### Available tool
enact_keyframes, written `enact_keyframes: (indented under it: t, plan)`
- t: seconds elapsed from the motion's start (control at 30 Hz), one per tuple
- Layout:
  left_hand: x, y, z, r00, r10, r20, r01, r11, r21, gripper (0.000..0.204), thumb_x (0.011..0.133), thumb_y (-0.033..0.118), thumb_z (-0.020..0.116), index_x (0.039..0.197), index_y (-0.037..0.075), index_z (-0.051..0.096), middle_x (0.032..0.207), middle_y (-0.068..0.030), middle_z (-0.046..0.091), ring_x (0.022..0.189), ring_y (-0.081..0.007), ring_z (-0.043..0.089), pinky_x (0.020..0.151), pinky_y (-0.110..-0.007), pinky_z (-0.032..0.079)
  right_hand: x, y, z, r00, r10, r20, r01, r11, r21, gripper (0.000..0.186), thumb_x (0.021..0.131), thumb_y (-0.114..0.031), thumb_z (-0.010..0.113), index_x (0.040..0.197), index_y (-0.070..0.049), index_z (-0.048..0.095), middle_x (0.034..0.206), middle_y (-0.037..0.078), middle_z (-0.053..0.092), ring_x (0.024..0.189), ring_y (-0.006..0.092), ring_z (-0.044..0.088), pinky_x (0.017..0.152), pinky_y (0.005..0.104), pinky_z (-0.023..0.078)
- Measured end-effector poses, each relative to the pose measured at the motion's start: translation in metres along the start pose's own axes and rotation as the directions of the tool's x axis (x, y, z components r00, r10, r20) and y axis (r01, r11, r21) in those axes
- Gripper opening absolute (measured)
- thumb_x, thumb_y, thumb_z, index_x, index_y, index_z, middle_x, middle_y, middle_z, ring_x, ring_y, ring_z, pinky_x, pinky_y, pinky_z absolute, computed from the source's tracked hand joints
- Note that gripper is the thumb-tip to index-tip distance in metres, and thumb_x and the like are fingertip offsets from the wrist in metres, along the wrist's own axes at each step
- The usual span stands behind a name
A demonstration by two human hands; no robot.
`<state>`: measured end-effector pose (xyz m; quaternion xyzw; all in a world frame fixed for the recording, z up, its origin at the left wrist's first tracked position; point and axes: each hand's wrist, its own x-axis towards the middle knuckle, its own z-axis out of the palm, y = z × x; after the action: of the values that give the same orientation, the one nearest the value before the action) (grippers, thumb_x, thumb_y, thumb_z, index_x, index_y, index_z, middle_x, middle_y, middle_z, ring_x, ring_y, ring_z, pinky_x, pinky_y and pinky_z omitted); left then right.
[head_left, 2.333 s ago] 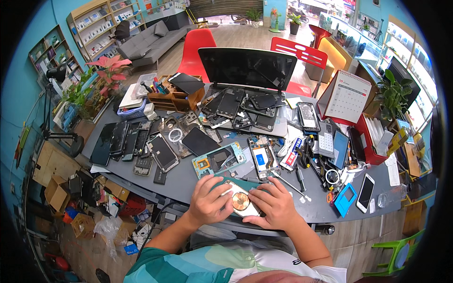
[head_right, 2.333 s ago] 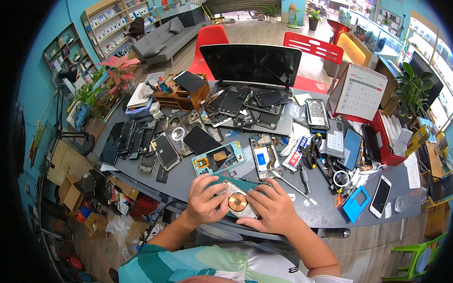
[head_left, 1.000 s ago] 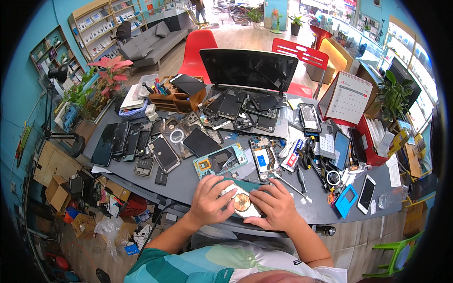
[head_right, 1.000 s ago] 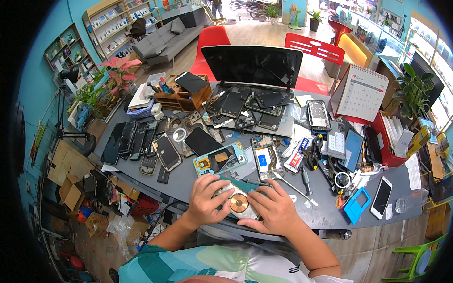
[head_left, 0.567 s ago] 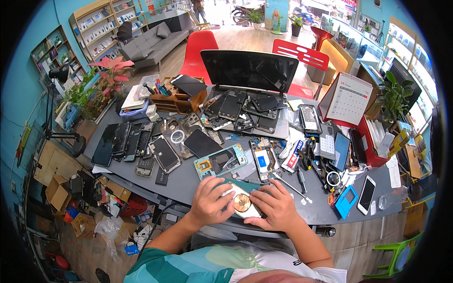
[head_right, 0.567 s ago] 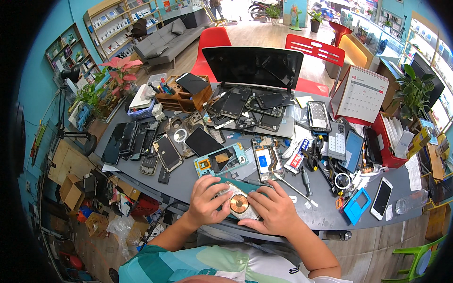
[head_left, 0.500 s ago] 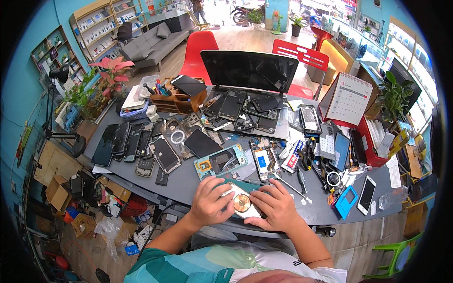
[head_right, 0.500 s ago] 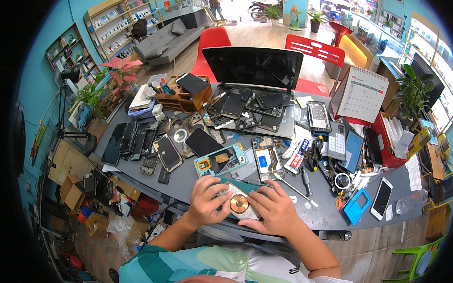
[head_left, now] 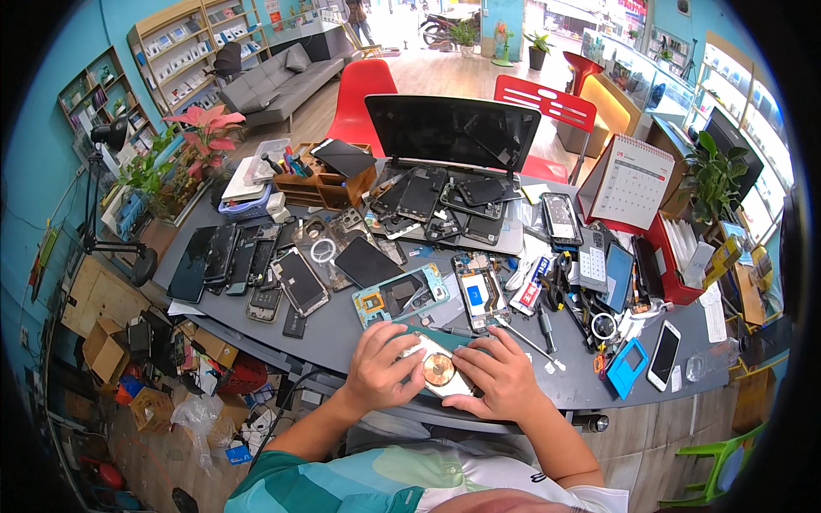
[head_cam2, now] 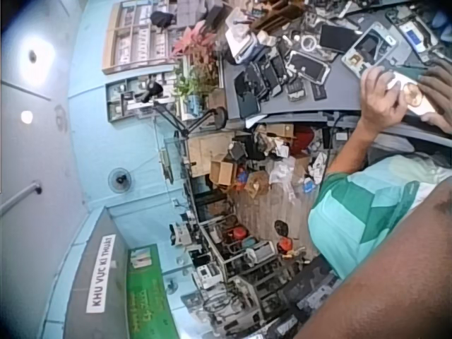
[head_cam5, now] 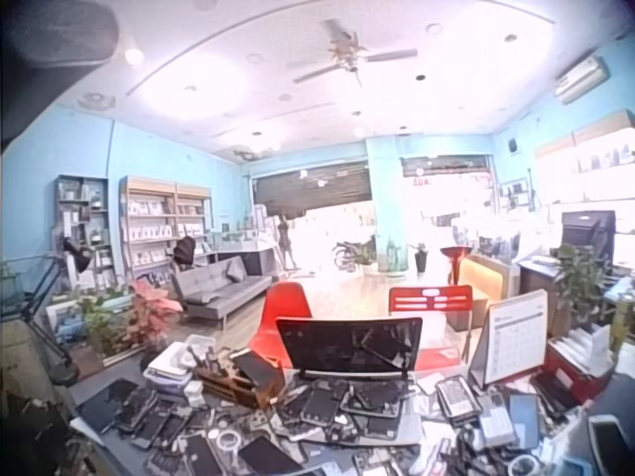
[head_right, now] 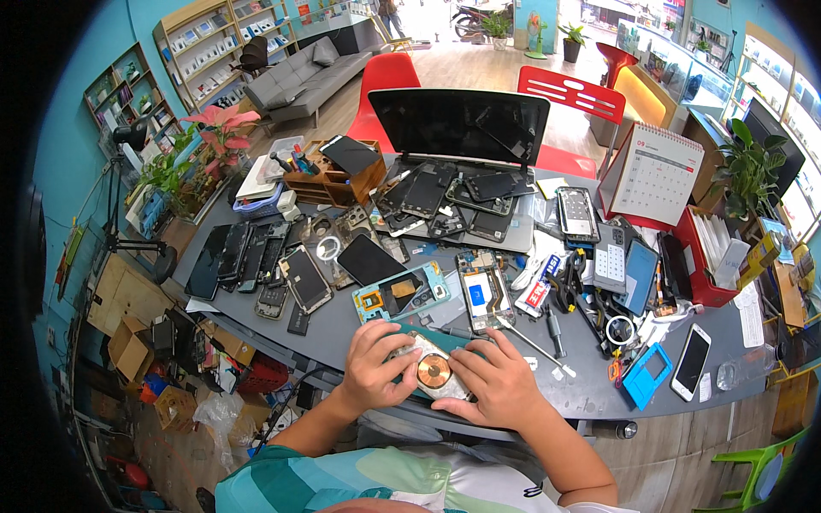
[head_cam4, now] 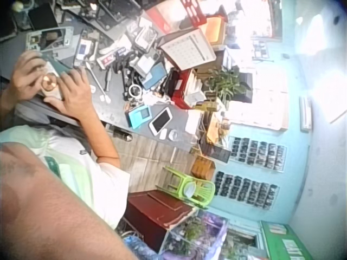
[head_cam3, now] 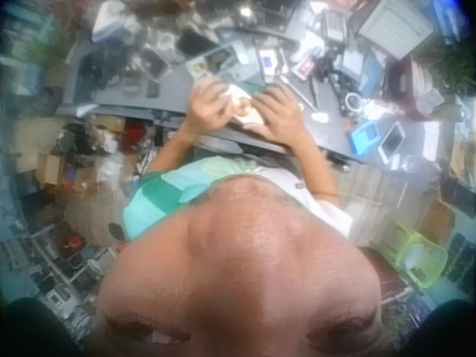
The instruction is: The person is working on a small electronic device, likely a smartphone, at a cluttered workbench. They use their hands to manipulate the device, occasionally picking up and using tools like a screwdriver to adjust or remove components.
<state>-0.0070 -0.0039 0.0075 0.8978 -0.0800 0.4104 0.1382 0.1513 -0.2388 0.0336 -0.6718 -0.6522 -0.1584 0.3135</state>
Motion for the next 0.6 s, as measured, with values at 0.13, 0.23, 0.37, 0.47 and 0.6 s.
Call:
enact_keyframes:
  t: [0.13, 0.23, 0.37, 0.47, 0.6]
  plan:
    - [0.0, 0.0003, 0.0002, 1.0, -0.001, -0.005, 0.001, 1.0, -0.001, 0.023, 0.085, 0.013, 0.088, 0.106, 0.005, 0.09, 0.121, -0.0096, 0.081, 0.126, -0.0352, 0.074, 0.115, -0.059, 0.06, -0.0003, -0.0004, 0.0003, 1.0, 0.0, -0.002, 0.0, 1.0, -0.003, 0.069, 0.089, -0.063, 0.097, 0.118, -0.001, 0.086, 0.122, 0.011, 0.084, 0.114, 0.0339, 0.078, 0.117, 0.0603, 0.058]
    - [0.0001, 0.0003, 0.0008, 1.0, 0.003, -0.008, -0.003, 1.0, 0.004, 0.022, 0.084, 0.012, 0.088, 0.105, 0.006, 0.09, 0.121, -0.0086, 0.081, 0.125, -0.0354, 0.074, 0.114, -0.059, 0.06, -0.0004, -0.0005, 0.0001, 1.0, -0.001, -0.005, 0.001, 1.0, -0.008, 0.069, 0.089, -0.063, 0.097, 0.118, -0.001, 0.086, 0.123, 0.011, 0.084, 0.114, 0.034, 0.078, 0.117, 0.0603, 0.058]
    - [-0.0016, -0.0004, 0.0015, 1.0, 0.008, -0.014, -0.008, 1.0, 0.003, 0.022, 0.083, 0.01, 0.087, 0.104, 0.008, 0.091, 0.12, -0.0071, 0.081, 0.123, -0.0359, 0.073, 0.112, -0.06, 0.06, -0.0005, -0.0001, 0.0007, 1.0, -0.012, -0.009, 0.012, 1.0, -0.012, 0.07, 0.089, -0.064, 0.096, 0.119, -0.001, 0.086, 0.123, 0.012, 0.084, 0.114, 0.0341, 0.078, 0.117, 0.0606, 0.058]
    - [-0.0021, -0.0014, 0.0018, 1.0, 0.009, -0.018, -0.009, 1.0, 0.004, 0.022, 0.083, 0.01, 0.087, 0.104, 0.008, 0.091, 0.12, -0.0072, 0.081, 0.122, -0.0359, 0.073, 0.112, -0.06, 0.06, -0.0004, -0.0001, 0.0007, 1.0, -0.014, -0.005, 0.014, 1.0, -0.014, 0.071, 0.09, -0.064, 0.096, 0.12, -0.001, 0.086, 0.124, 0.012, 0.084, 0.115, 0.034, 0.078, 0.117, 0.0609, 0.058]
    - [-0.001, -0.0006, 0.0016, 1.0, -0.003, -0.016, 0.003, 1.0, -0.005, 0.022, 0.083, 0.01, 0.087, 0.104, 0.008, 0.091, 0.121, -0.0075, 0.081, 0.123, -0.0362, 0.073, 0.112, -0.06, 0.06, -0.0005, -0.0004, 0.0006, 1.0, -0.016, 0.002, 0.016, 1.0, -0.019, 0.07, 0.09, -0.064, 0.096, 0.12, -0.001, 0.085, 0.125, 0.012, 0.084, 0.115, 0.0336, 0.078, 0.117, 0.0608, 0.058]
